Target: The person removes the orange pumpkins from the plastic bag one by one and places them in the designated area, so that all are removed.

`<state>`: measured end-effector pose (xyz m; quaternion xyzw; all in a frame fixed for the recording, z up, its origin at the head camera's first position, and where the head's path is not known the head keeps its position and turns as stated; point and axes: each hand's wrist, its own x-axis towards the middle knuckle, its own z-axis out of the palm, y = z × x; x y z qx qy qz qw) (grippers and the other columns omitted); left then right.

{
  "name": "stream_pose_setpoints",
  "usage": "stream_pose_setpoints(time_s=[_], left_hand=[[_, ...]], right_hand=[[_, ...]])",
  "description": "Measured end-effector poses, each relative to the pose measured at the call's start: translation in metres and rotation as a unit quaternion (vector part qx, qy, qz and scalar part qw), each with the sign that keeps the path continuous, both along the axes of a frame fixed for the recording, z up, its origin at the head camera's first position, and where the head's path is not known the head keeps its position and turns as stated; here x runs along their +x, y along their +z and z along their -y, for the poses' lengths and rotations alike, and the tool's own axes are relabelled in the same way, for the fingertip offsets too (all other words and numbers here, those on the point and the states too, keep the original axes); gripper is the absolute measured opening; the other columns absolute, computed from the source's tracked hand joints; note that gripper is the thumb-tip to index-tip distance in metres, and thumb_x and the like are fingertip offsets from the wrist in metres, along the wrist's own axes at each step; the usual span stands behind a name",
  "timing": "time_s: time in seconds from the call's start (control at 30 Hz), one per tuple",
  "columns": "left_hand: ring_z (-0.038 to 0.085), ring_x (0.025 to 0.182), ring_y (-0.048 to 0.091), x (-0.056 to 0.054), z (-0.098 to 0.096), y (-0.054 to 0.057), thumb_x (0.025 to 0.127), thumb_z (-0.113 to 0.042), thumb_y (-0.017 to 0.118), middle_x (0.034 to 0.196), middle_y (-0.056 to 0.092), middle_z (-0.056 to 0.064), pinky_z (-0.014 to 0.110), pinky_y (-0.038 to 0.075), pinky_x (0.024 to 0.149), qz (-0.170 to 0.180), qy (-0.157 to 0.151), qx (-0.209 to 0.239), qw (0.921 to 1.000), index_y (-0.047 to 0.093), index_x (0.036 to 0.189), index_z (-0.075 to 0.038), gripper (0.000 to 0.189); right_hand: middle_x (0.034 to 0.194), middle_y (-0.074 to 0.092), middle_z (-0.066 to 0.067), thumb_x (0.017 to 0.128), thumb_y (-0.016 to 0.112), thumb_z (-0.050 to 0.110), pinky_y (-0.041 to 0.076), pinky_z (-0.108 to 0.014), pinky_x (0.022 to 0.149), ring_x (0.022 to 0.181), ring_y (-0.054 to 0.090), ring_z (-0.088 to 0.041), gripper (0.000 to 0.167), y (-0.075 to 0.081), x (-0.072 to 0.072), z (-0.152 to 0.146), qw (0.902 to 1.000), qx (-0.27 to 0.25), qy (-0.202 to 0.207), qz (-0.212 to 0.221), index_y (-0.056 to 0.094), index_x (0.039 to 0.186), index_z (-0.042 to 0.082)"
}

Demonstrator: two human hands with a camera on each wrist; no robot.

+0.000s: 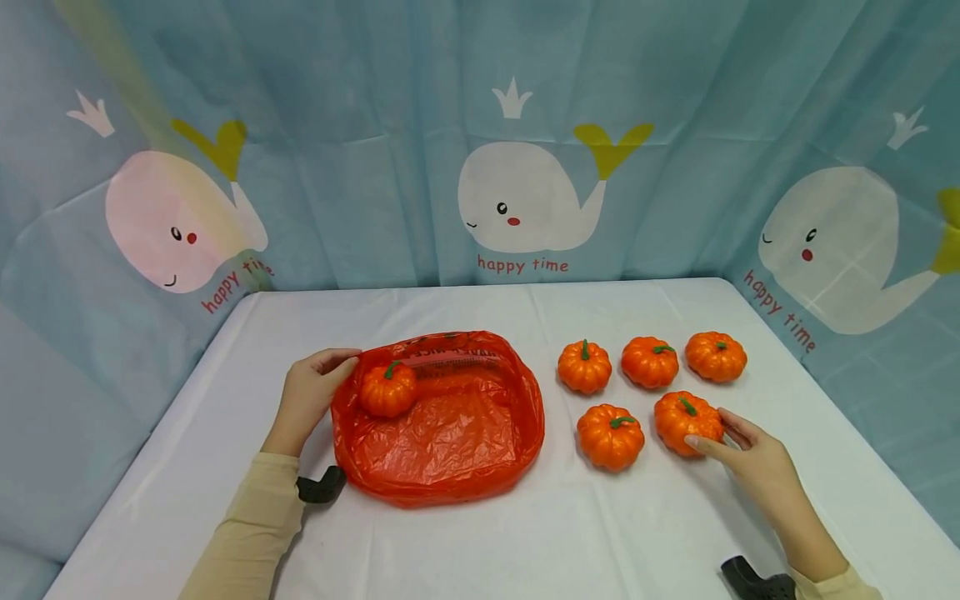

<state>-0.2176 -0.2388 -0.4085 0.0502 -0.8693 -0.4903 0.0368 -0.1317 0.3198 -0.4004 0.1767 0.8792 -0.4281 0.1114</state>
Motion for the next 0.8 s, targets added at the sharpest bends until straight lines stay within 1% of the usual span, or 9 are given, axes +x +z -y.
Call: stream_pose_setpoints(time_s=[0.07, 0.13, 0.2, 0.27, 0.33, 0.4, 0.57, 0.7, 0.8], left_hand=[[0.026, 0.123, 0.056, 0.000, 0.000, 0.000, 0.100, -0.045, 0.054, 0.131, 0.066, 0.013, 0.006, 0.044, 0.081, -0.001, 0.000, 0.002, 1.0000, 0.066, 0.129, -0.010, 0.047], [0.026, 0.123, 0.056, 0.000, 0.000, 0.000, 0.100, -0.046, 0.054, 0.131, 0.066, 0.013, 0.006, 0.044, 0.081, -0.002, 0.000, 0.004, 1.0000, 0.066, 0.129, -0.010, 0.047], [0.026, 0.122, 0.056, 0.000, 0.000, -0.001, 0.100, -0.046, 0.054, 0.131, 0.065, 0.013, 0.006, 0.044, 0.081, -0.002, 0.000, 0.005, 1.0000, 0.066, 0.129, -0.010, 0.047], [0.025, 0.122, 0.056, 0.000, 0.000, 0.000, 0.100, -0.046, 0.054, 0.131, 0.065, 0.013, 0.006, 0.044, 0.081, -0.002, 0.000, 0.006, 1.0000, 0.066, 0.128, -0.010, 0.047], [0.025, 0.121, 0.056, 0.001, -0.001, 0.000, 0.100, -0.045, 0.054, 0.131, 0.066, 0.014, 0.006, 0.044, 0.081, -0.003, -0.001, 0.007, 1.0000, 0.066, 0.128, -0.009, 0.047], [0.025, 0.120, 0.056, 0.001, -0.001, 0.000, 0.100, -0.045, 0.055, 0.130, 0.066, 0.014, 0.006, 0.044, 0.081, -0.002, 0.000, 0.008, 1.0000, 0.067, 0.128, -0.009, 0.047], [0.025, 0.120, 0.056, -0.001, -0.001, 0.000, 0.100, -0.046, 0.055, 0.130, 0.066, 0.013, 0.007, 0.044, 0.083, -0.005, 0.001, 0.009, 0.9999, 0.067, 0.127, -0.010, 0.047], [0.025, 0.121, 0.056, 0.000, 0.000, 0.001, 0.100, -0.046, 0.054, 0.130, 0.066, 0.013, 0.008, 0.045, 0.083, -0.004, -0.001, 0.007, 1.0000, 0.066, 0.128, -0.010, 0.047], [0.026, 0.121, 0.056, 0.001, 0.001, 0.002, 0.100, -0.046, 0.054, 0.131, 0.066, 0.013, 0.007, 0.044, 0.082, 0.000, -0.001, 0.004, 1.0000, 0.066, 0.128, -0.010, 0.047]], right_hand=[[0.161, 0.013, -0.028, 0.092, 0.065, 0.051, 0.023, -0.060, 0.117, 0.150, 0.011, -0.048, 0.099, 0.002, 0.001, 0.002, 0.9999, 0.004, -0.005, -0.010, 0.012, 0.158, 0.001], [0.164, 0.011, -0.024, 0.093, 0.066, 0.050, 0.026, -0.054, 0.116, 0.150, 0.015, -0.047, 0.095, 0.006, 0.003, 0.007, 0.9988, 0.009, -0.023, -0.042, 0.014, 0.159, 0.004], [0.166, 0.013, -0.020, 0.092, 0.069, 0.044, 0.030, -0.041, 0.114, 0.150, 0.020, -0.043, 0.091, 0.011, 0.006, 0.016, 0.9944, 0.012, -0.041, -0.096, 0.020, 0.159, 0.007], [0.166, 0.017, -0.016, 0.090, 0.073, 0.037, 0.032, -0.028, 0.111, 0.149, 0.027, -0.039, 0.087, 0.018, 0.009, 0.029, 0.9865, 0.012, -0.051, -0.155, 0.027, 0.157, 0.009], [0.165, 0.023, -0.012, 0.088, 0.077, 0.032, 0.032, -0.016, 0.107, 0.149, 0.030, -0.034, 0.084, 0.028, 0.010, 0.042, 0.9782, 0.011, -0.039, -0.203, 0.032, 0.156, 0.010], [0.164, 0.026, -0.010, 0.086, 0.078, 0.029, 0.035, -0.011, 0.104, 0.148, 0.033, -0.032, 0.082, 0.039, 0.010, 0.056, 0.9736, 0.000, -0.017, -0.227, 0.036, 0.154, 0.010], [0.157, 0.041, -0.011, 0.084, 0.080, 0.034, 0.042, -0.013, 0.097, 0.142, 0.043, -0.033, 0.080, 0.056, 0.005, 0.090, 0.9752, -0.051, 0.048, -0.210, 0.043, 0.150, 0.010], [0.153, 0.046, -0.009, 0.081, 0.083, 0.030, 0.044, -0.017, 0.098, 0.141, 0.045, -0.031, 0.077, 0.057, -0.003, 0.119, 0.9684, -0.108, 0.100, -0.202, 0.049, 0.146, 0.009], [0.152, 0.048, -0.008, 0.079, 0.085, 0.027, 0.049, -0.027, 0.099, 0.140, 0.047, -0.031, 0.075, 0.056, -0.011, 0.139, 0.9629, -0.141, 0.126, -0.192, 0.051, 0.144, 0.010]])
